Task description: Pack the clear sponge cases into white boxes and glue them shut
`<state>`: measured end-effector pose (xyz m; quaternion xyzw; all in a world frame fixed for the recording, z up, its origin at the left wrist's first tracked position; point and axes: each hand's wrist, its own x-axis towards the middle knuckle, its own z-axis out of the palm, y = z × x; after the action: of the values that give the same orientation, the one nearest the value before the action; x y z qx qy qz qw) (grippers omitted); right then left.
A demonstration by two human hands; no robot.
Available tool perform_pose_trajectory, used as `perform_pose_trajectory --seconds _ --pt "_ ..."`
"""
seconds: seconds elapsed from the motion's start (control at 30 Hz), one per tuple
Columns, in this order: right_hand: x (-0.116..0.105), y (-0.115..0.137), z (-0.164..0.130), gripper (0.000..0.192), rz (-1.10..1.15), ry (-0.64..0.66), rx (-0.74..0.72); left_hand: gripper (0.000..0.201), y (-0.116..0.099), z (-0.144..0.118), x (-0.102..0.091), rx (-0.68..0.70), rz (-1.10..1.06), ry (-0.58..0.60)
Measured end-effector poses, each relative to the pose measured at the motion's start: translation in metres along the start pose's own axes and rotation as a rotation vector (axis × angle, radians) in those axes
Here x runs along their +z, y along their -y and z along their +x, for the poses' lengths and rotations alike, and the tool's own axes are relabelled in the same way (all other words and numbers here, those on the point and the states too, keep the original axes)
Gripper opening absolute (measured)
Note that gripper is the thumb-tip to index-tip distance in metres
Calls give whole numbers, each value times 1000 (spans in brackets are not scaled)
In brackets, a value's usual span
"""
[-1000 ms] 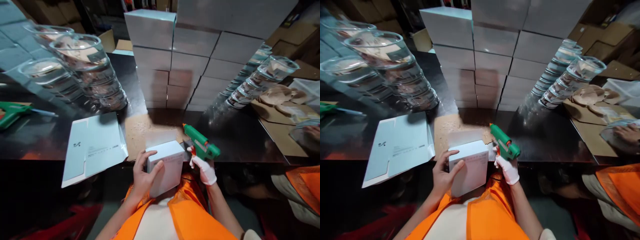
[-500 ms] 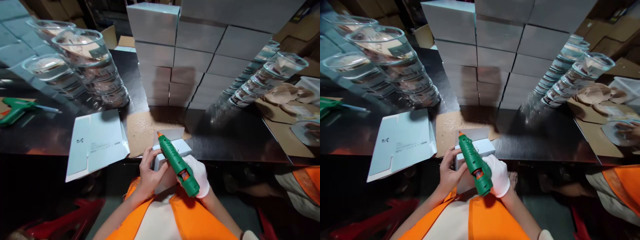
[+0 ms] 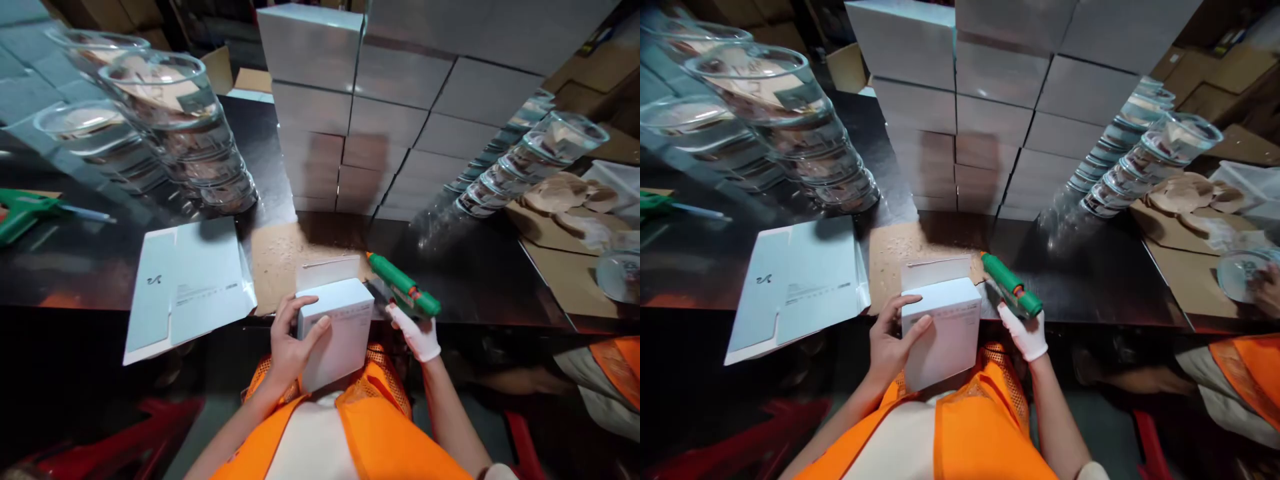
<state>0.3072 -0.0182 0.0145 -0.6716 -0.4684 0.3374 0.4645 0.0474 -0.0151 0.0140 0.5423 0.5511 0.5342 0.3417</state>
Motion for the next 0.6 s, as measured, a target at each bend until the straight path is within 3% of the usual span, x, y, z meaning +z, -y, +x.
perform_pose_trajectory --seconds 0.2,0.33,0.43,0.53,0.6 --pt "4 -1 58 66 11 179 284 33 -9 3 -2 -88 -159 5" --pt "-16 7 66 46 -111 82 276 33 -14 6 -7 -101 -198 -32" --pt "-16 28 54 30 -74 -4 142 35 -14 6 -6 -102 -223 -1" --pt "5 51 42 49 192 267 53 39 -9 3 -1 -109 -246 69" --pt "23 59 40 51 365 479 116 40 -4 1 2 -87 -246 88"
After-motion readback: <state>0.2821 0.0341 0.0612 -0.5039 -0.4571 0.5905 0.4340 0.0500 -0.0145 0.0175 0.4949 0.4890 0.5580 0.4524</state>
